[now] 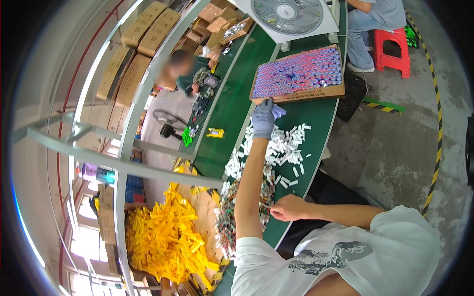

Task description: Assembling the internal battery and circuit board components into a yellow flashlight casing.

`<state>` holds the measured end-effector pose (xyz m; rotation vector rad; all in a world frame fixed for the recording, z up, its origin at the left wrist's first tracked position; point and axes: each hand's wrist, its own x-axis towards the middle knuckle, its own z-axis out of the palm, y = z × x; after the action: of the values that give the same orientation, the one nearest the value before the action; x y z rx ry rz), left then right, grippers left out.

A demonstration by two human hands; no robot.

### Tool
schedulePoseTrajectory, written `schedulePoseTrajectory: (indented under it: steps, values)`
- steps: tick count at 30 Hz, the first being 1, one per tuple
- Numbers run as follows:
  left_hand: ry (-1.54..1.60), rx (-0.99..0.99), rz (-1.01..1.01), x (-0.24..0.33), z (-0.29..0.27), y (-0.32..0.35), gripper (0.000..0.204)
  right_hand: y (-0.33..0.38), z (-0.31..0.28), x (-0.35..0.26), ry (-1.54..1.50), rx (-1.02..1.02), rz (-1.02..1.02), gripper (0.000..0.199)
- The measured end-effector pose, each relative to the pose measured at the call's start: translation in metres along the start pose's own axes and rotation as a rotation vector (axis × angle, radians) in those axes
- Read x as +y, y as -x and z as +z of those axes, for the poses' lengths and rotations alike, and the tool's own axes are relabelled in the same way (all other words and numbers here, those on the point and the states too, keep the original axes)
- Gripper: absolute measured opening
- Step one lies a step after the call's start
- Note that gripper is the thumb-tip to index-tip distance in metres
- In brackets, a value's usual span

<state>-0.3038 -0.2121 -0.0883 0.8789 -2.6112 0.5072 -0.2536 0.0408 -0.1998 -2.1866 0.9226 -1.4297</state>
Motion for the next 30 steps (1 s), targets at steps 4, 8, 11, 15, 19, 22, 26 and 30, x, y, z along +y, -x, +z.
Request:
schedulePoseTrajectory:
  steps: [4,8,11,15,19,22,26,30]
  values:
    - [0.238,0.478,-0.2,-0.028,-0.082,0.032,0.028,-0.01,-0.015,-0.014,-0.358,-0.062,0.19,0.016]
    - [0.549,0.499,-0.451,-0.014,-0.141,0.078,0.026,-0.028,-0.034,-0.003,-1.074,-0.04,0.541,0.04]
    - [1.115,0.477,-0.491,0.026,-0.167,0.12,0.029,-0.046,-0.062,-0.011,-1.608,-0.007,0.703,0.058]
    - [1.212,0.318,-0.655,0.069,-0.18,0.199,0.027,-0.059,-0.074,-0.037,-1.789,0.009,0.764,0.047]
    - [1.367,0.45,-0.658,0.106,-0.168,0.265,0.03,-0.048,-0.04,-0.049,-1.708,0.14,0.871,0.027]
    - [1.475,0.635,-0.805,0.127,-0.177,0.287,0.032,-0.046,-0.033,-0.062,-1.535,0.163,1.012,0.024]
    - [1.557,1.092,-1.023,0.127,-0.155,0.336,0.034,-0.062,-0.036,-0.058,-1.605,0.193,0.741,0.027]
    - [1.19,1.398,-1.288,0.135,-0.159,0.382,0.033,-0.073,-0.054,-0.035,-1.523,0.118,0.652,0.027]
